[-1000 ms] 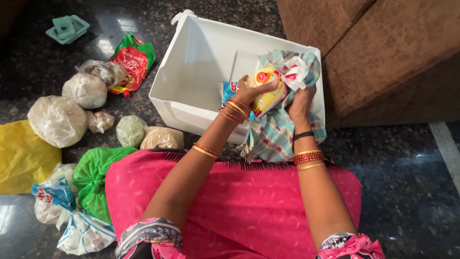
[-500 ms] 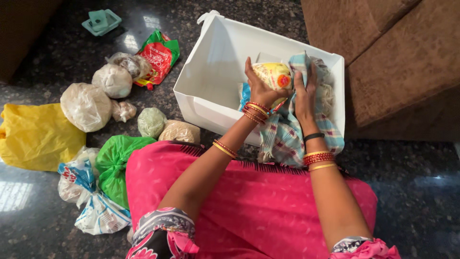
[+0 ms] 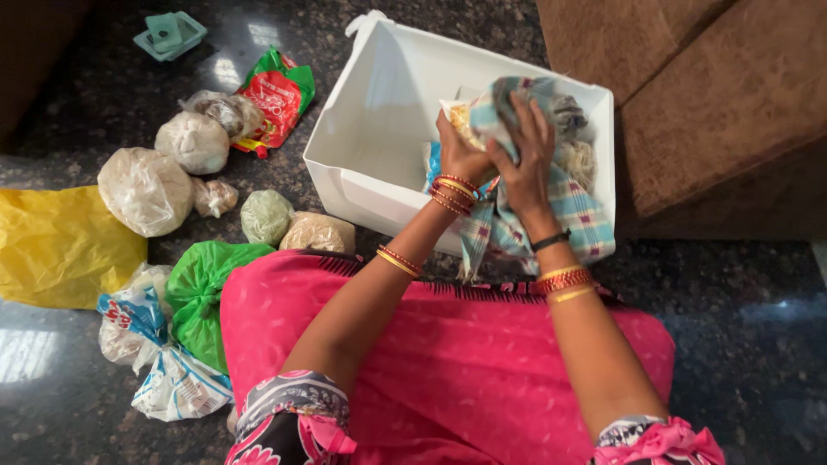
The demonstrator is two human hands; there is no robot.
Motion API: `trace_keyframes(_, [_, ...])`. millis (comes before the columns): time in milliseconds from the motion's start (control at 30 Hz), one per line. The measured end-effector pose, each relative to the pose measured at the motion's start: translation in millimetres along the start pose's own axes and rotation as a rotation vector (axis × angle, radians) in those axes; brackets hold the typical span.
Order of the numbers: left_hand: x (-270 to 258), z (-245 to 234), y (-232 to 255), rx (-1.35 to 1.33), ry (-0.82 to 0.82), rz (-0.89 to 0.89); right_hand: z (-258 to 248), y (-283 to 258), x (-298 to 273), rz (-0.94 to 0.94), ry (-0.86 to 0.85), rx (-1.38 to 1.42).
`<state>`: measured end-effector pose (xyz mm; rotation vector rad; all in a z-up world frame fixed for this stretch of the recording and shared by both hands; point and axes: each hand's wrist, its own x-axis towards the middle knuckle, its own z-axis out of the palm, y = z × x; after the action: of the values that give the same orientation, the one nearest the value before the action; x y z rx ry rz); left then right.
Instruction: The person sits on the floor and organizes groceries by placing various packaged items and plastic bags into a white storage box. They handle items one by one, including a green bag and a yellow package, arranging them inside the box.
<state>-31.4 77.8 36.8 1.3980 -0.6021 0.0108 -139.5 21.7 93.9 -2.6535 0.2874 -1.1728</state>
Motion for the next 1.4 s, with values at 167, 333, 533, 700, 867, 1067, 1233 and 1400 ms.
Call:
trace_keyframes(167, [0, -5, 10, -0.139, -0.048, -0.14, 9, 18, -2, 0.561, 0.125, 0.654])
trace_keyframes(333, [2, 8, -12, -0.371, -0.093, -0.146, -8, -2, -11, -0.032, -0.023, 0.062])
trace_keyframes(533, [0, -4, -10, 0.193, -0.066, 0.382, -5, -10, -5, 0.002, -0.02, 0.133])
trace_keyframes(700, [1, -5, 19, 0.061, -0.256, 0.281, -4, 16, 8, 0.532, 0.179, 0.864])
trace_keyframes(867, [4, 1, 0, 0.209, -0.287, 0.506, -10, 0, 20, 0.298, 0.134, 0.445])
trace_keyframes(1067, [1, 4, -1, 0.068, -0.166, 0.397, -14, -14, 68, 0.281, -0.119, 0.082])
trace_keyframes(1233, [-3, -10, 34, -0.316, 0.031, 0.131, -24, 38, 73, 0.444, -0.237, 0.495])
trace_keyframes(1400, [4, -5, 39, -0.352, 0.091, -0.071, 17, 94, 7, 0.484, 0.132, 0.574])
